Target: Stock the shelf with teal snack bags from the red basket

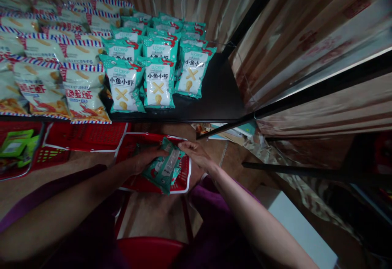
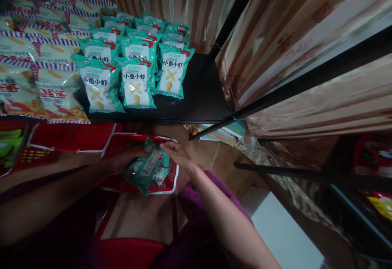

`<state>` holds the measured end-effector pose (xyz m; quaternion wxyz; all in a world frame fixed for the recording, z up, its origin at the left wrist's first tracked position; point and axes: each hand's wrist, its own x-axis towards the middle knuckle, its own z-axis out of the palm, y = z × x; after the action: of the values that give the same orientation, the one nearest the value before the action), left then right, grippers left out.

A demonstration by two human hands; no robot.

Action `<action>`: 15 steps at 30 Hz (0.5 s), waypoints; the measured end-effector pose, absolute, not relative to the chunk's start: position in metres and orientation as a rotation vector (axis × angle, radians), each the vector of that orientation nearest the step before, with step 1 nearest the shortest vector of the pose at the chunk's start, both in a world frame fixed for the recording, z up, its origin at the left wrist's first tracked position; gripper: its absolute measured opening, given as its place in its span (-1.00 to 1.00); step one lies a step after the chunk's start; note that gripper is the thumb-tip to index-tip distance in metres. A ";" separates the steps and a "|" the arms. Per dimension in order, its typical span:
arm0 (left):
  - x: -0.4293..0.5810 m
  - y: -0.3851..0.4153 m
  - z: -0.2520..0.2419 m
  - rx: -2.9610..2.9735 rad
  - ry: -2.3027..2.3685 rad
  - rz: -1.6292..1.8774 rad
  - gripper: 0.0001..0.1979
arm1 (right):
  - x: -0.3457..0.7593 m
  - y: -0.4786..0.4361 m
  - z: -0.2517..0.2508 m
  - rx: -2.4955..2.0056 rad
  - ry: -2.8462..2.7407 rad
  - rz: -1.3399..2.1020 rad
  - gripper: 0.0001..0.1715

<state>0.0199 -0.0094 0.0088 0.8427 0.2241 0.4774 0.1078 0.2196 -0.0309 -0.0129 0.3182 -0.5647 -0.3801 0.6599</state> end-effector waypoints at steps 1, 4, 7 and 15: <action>0.019 -0.009 0.008 0.482 1.013 0.222 -0.50 | 0.219 -0.031 -0.011 -1.452 -1.005 1.749 -0.50; 0.017 -0.008 0.006 0.510 1.027 0.186 -0.52 | 0.215 -0.029 -0.006 -1.384 -1.002 1.797 -0.50; 0.015 -0.009 0.004 0.572 0.966 0.145 -0.49 | 0.212 -0.028 -0.004 -1.351 -1.014 1.816 -0.47; 0.011 -0.007 -0.001 0.812 0.862 -0.001 -0.55 | 0.215 -0.034 -0.010 -1.490 -1.081 1.883 -0.52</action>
<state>0.0107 -0.0068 -0.0006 0.8298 0.3827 0.4062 -0.0004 0.2145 -0.0336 -0.0097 0.2514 -0.5476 -0.3973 0.6921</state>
